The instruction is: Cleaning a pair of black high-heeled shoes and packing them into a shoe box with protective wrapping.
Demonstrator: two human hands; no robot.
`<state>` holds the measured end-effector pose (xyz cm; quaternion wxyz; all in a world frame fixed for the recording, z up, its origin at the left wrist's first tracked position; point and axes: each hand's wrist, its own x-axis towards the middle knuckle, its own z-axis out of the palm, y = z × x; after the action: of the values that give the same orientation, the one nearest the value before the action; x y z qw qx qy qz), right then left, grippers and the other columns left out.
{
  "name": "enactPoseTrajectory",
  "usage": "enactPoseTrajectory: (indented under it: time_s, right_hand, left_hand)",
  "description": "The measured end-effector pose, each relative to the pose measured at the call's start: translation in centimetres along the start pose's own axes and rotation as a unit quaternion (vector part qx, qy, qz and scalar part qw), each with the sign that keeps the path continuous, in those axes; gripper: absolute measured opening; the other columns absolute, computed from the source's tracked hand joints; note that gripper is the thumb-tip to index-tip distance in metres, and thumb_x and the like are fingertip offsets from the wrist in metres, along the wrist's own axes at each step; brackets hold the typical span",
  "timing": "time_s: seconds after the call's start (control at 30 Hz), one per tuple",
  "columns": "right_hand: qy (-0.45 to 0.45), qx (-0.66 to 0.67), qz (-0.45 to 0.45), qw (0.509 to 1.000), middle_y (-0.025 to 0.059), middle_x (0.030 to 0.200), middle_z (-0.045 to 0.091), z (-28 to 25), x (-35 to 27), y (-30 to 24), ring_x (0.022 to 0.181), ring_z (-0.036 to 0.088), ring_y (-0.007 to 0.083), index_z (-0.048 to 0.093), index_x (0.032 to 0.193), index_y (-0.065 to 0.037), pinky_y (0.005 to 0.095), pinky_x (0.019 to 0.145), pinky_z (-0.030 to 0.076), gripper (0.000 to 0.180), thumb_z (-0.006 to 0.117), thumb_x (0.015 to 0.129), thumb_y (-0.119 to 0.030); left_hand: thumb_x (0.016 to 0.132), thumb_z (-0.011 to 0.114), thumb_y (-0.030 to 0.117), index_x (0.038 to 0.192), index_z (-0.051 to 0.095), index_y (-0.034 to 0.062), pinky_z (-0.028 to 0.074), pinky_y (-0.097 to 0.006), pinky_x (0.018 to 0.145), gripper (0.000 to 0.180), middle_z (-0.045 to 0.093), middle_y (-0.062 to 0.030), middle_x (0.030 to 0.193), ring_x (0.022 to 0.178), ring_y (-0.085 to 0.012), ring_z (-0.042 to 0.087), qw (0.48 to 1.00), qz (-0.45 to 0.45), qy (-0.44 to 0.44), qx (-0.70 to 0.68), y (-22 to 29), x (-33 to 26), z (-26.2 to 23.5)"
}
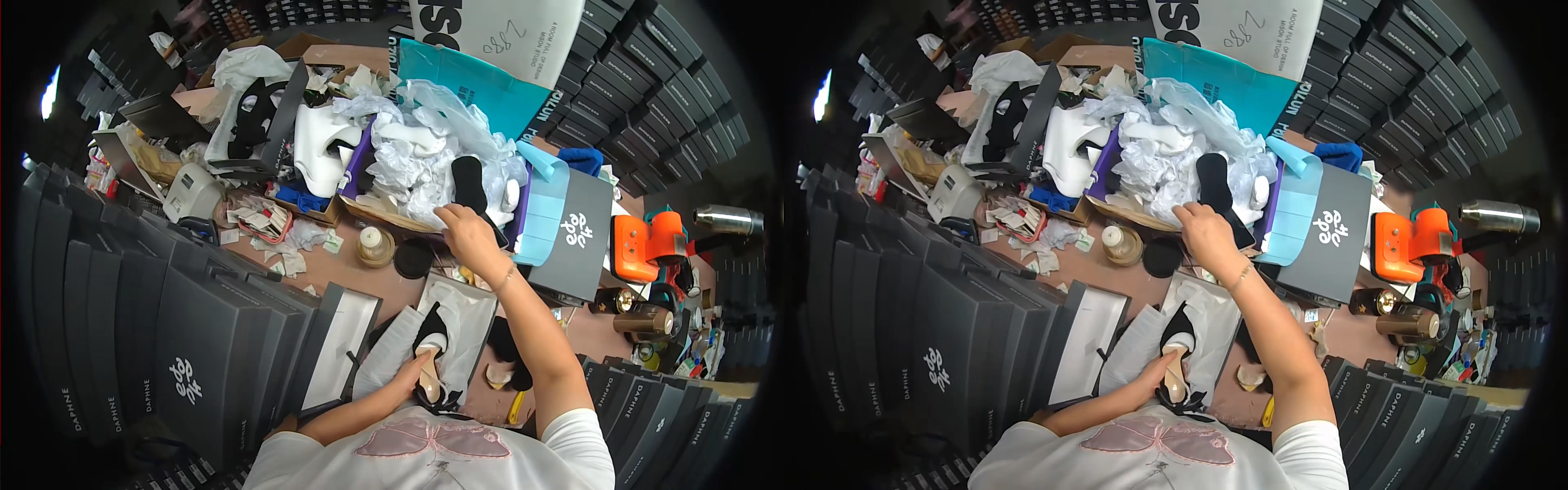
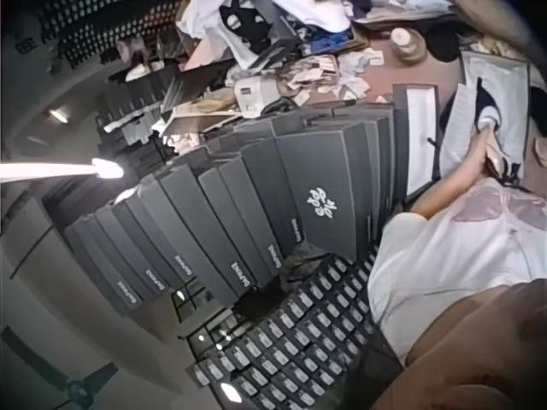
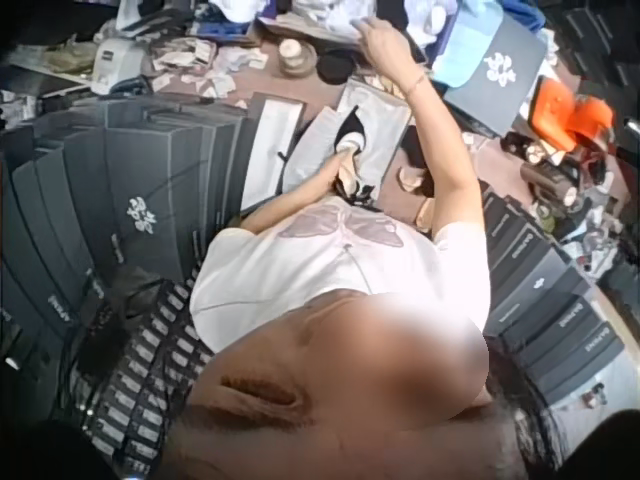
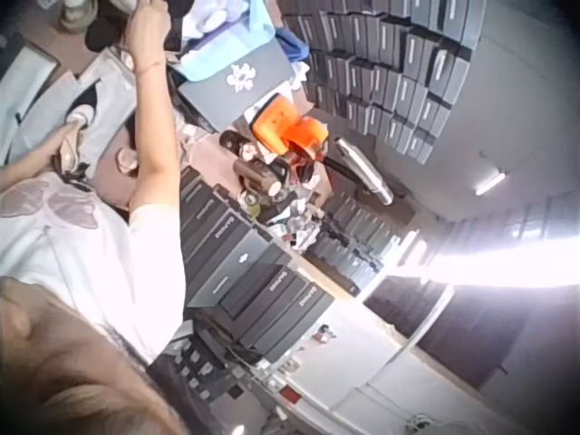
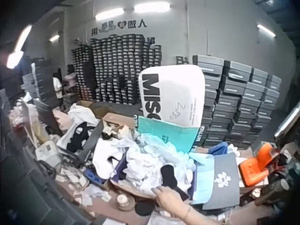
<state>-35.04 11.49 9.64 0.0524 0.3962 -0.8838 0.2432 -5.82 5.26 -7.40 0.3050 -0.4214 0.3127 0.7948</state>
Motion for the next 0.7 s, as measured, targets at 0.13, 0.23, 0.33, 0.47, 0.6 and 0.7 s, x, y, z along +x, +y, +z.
enactPoseTrajectory:
  time_s: [0.13, 0.23, 0.33, 0.47, 0.6, 0.7]
  right_hand:
    - [-0.185, -0.042, 0.057, 0.98, 0.0165, 0.092, 0.066, 7.0, 5.1, 3.8, 0.09, 0.064, 0.0337, 0.061, 0.106, -0.004, 0.0425, 0.078, 0.053, 0.028, 0.06, 0.078, -0.005]
    - [-0.015, 0.115, 0.069, 0.991, 0.0181, 0.091, 0.066, 10.9, 7.4, 6.0, 0.084, 0.065, 0.0341, 0.058, 0.113, 0.0, 0.0377, 0.075, 0.053, 0.035, 0.061, 0.079, -0.005]
    - [0.024, 0.335, 0.09, 0.937, 0.0229, 0.096, 0.066, 11.6, 8.5, 5.9, 0.082, 0.067, 0.0327, 0.057, 0.114, 0.002, 0.0361, 0.073, 0.053, 0.035, 0.06, 0.08, -0.005]
    - [0.003, 0.094, 0.104, 0.99, 0.0202, 0.084, 0.066, 2.7, 6.3, 4.5, 0.076, 0.064, 0.0389, 0.065, 0.093, -0.001, 0.0443, 0.069, 0.052, 0.02, 0.055, 0.083, -0.015]
    - [-0.172, -0.064, 0.143, 0.973, 0.0232, 0.099, 0.064, -3.3, -0.3, 6.4, 0.082, 0.064, 0.0383, 0.061, 0.109, -0.003, 0.0434, 0.072, 0.052, 0.04, 0.071, 0.077, -0.026]
    - [-0.251, -0.012, 0.153, 0.956, 0.0257, 0.13, 0.049, -1.6, -2.7, 8.3, 0.106, 0.058, 0.0416, 0.043, 0.135, -0.006, 0.0419, 0.09, 0.048, 0.079, 0.078, 0.069, -0.034]
  left_hand:
    - [0.093, 0.057, 0.037, 0.118, 0.055, 0.0052, 0.054, -0.033, 0.062, 0.041, 0.065, -0.0082, 0.087, 0.071, -0.02, 0.065, 1.0, -0.006, -0.002, 0.023, -0.6, 1.7, -1.3]
    - [0.092, 0.057, 0.038, 0.118, 0.055, 0.0048, 0.054, -0.033, 0.062, 0.042, 0.066, -0.0083, 0.087, 0.071, -0.0201, 0.066, 1.0, -0.003, 0.002, 0.025, 0.0, 1.5, -0.9]
    - [0.093, 0.056, 0.033, 0.12, 0.052, 0.0027, 0.054, -0.032, 0.061, 0.04, 0.064, -0.0091, 0.089, 0.072, -0.0201, 0.065, 1.0, -0.015, -0.004, -0.003, 0.1, 1.3, -0.8]
    - [0.094, 0.056, 0.032, 0.121, 0.052, 0.0022, 0.055, -0.033, 0.062, 0.04, 0.064, -0.009, 0.089, 0.072, -0.0202, 0.065, 0.999, -0.018, 0.004, -0.034, -0.2, 1.8, -1.0]
    - [0.094, 0.056, 0.03, 0.117, 0.053, 0.0017, 0.055, -0.034, 0.062, 0.037, 0.063, -0.0097, 0.085, 0.07, -0.0213, 0.065, 0.998, -0.021, -0.01, -0.056, 0.2, 1.6, -0.4]
    - [0.094, 0.057, 0.029, 0.115, 0.052, 0.0009, 0.055, -0.035, 0.061, 0.036, 0.063, -0.0107, 0.084, 0.068, -0.0221, 0.065, 0.999, -0.015, -0.015, -0.027, 0.6, 1.6, -0.5]
